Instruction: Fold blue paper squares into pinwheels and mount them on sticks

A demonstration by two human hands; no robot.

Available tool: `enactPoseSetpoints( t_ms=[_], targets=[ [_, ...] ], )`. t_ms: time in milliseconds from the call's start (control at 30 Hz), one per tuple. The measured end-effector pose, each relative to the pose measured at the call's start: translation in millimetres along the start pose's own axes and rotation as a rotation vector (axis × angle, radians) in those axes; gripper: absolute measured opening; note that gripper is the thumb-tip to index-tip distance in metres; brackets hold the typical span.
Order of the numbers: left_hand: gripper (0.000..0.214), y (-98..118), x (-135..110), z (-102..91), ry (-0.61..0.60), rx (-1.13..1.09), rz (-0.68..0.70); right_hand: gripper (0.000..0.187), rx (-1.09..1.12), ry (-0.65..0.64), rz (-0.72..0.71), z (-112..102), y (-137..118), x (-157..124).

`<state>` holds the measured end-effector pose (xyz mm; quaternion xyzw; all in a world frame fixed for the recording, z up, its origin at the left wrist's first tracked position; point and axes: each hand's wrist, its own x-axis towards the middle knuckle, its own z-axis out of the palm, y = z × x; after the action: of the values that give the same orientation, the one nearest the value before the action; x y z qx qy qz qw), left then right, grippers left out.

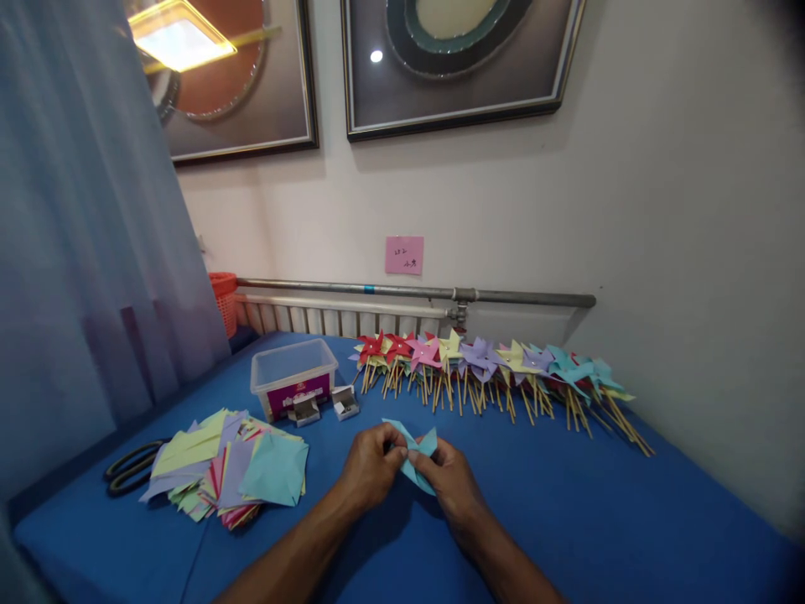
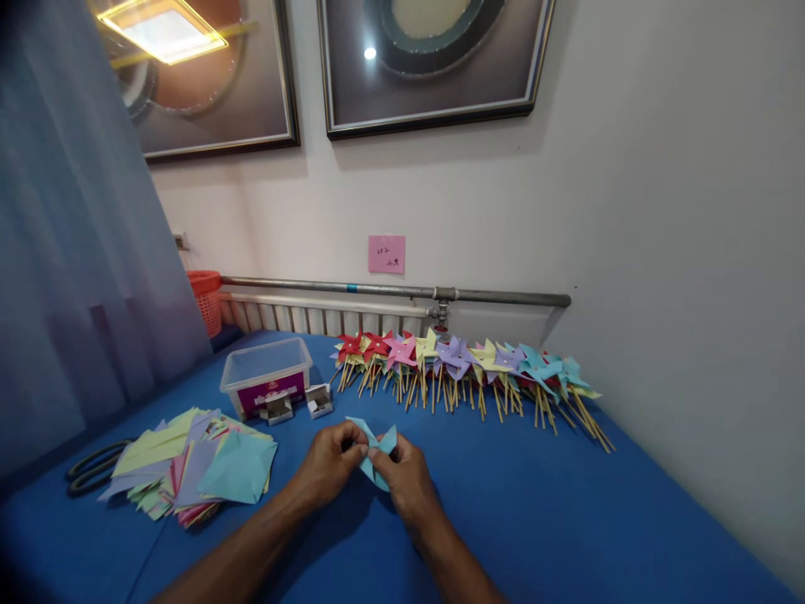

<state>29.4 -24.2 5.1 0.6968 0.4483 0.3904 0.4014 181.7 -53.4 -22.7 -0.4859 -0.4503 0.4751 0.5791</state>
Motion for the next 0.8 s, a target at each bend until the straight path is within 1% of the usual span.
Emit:
enactPoseSetpoints(
  t_ms=[233, 267, 333, 400, 433, 467, 567, 600, 700, 800],
  targets=[
    [0.008, -2.9, 0.0, 1.5, -0.005, -0.087, 0.049, 0.041, 0.038, 0.065, 0.013, -6.3, 14.8, 11.3],
    [0.009, -1.9, 0.7, 0.4, 0.018, -0.110, 0.053, 0.043, 0.048, 0.075, 0.018, -6.8, 16.6, 12.6],
    [0.013, 0.6, 2.9, -2.5, 0.114, -0.181, 0.029, 0.047, 0.083, 0.080, 0.032, -7.2, 19.9, 14.2],
    [0.022, 2.3, 5.5, -5.7, 0.199, -0.297, -0.040, 0.049, 0.116, 0.065, 0.045, -6.6, 22.2, 14.4],
    [0.027, 2.5, 6.5, -6.8, 0.197, -0.367, -0.086, 0.050, 0.123, 0.057, 0.049, -6.1, 22.7, 14.1],
    [0.031, 2.1, 7.2, -7.5, 0.159, -0.436, -0.134, 0.050, 0.122, 0.047, 0.049, -5.6, 22.6, 13.5],
    [0.039, -2.0, 7.4, -6.0, -0.056, -0.604, -0.245, 0.047, 0.079, 0.027, 0.043, -4.1, 18.6, 10.7],
    [0.040, -3.9, 7.2, -4.6, -0.104, -0.633, -0.266, 0.045, 0.063, 0.024, 0.039, -3.6, 16.2, 9.4],
    [0.039, -7.6, 6.5, 0.0, -0.131, -0.649, -0.300, 0.042, 0.021, 0.009, 0.023, -2.3, 9.0, 5.5],
    [0.034, -6.2, 5.7, 2.0, -0.157, -0.641, -0.290, 0.041, -0.015, -0.001, 0.000, -0.9, 5.3, 3.5]
  ],
)
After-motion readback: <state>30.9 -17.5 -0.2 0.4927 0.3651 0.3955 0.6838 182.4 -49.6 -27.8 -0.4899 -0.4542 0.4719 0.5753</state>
